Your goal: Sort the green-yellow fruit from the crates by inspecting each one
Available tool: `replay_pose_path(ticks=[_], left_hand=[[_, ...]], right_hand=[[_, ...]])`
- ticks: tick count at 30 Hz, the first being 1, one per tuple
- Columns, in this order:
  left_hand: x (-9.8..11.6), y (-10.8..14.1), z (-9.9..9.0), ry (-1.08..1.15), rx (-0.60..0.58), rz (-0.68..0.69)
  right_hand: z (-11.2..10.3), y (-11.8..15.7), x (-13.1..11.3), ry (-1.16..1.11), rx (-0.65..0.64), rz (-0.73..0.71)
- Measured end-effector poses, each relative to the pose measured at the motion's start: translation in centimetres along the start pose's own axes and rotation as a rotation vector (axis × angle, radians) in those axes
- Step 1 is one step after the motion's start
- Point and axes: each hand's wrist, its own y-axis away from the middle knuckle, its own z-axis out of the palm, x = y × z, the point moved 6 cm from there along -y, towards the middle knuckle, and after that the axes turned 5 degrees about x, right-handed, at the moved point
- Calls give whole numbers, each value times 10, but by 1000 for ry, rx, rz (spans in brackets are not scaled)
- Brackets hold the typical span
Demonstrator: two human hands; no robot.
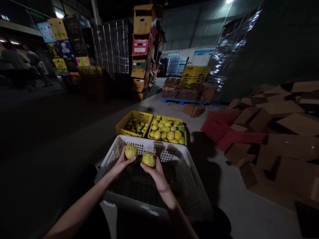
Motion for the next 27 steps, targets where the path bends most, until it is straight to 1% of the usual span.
replay_pose_path(ticks=[2, 3, 5, 9, 11, 14, 18, 20, 22, 25, 27], left_hand=[[9, 1, -2, -100, 57, 178], [12, 1, -3, -129, 85, 222], [15, 1, -4, -161, 115, 250], [22, 3, -1, -181, 65, 253], [19, 5, 2, -156, 12, 172], [10, 5, 4, -38, -62, -38], [-1, 6, 5, 198, -89, -323], [-3, 7, 6, 287, -86, -432], [-5, 7, 6, 333, -54, -484], [-11, 8, 3, 328, 3, -538], [-17, 9, 1, 321, 32, -568]], right_hand=[[-2, -3, -2, 97, 94, -14], [-3, -5, -3, 136, 126, -30], [-2, -7, -5, 167, 151, -72], [3, -8, -6, 144, 120, -88], [6, -7, -5, 88, 88, -53], [9, -5, 0, -94, 39, 80], [13, -3, 6, -347, -23, 269], [15, -2, 8, -422, -60, 344], [16, -2, 9, -460, -70, 387], [16, -3, 11, -477, -74, 406], [17, -2, 16, -493, -92, 452]])
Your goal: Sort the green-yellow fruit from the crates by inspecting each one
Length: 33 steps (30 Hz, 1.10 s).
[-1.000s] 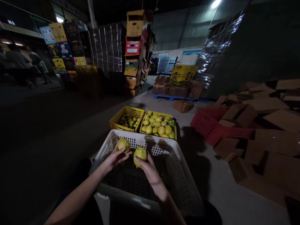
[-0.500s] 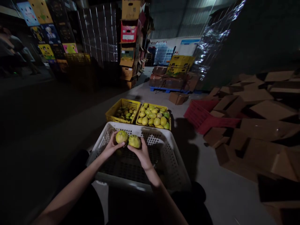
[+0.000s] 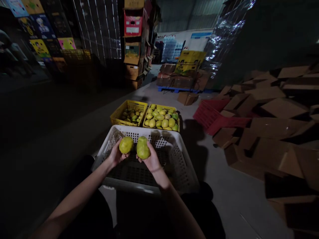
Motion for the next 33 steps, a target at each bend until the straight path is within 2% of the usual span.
replay_pose_path(ticks=[2, 6, 12, 16, 21, 25, 28, 33], left_hand=[[-4, -1, -3, 8, 18, -17], [-12, 4, -1, 36, 8, -95], [-16, 9, 8, 68, -55, -133], [-22, 4, 7, 53, -84, -136], [-22, 5, 1, 56, 16, -110], [-13, 9, 5, 137, -27, -100], [-8, 6, 1, 193, 11, -109], [-4, 0, -8, 232, 106, -85]], right_hand=[[-1, 0, 3, -39, -21, 34], [-4, 2, 3, -107, -57, -2], [-22, 8, 8, -49, 89, 40], [-30, 15, 14, -44, 104, 124], [-27, 27, 12, -141, 145, 160], [-21, 33, 6, -172, 186, 119], [-24, 32, 5, -172, 229, 107], [-25, 23, 10, -94, 158, 160]])
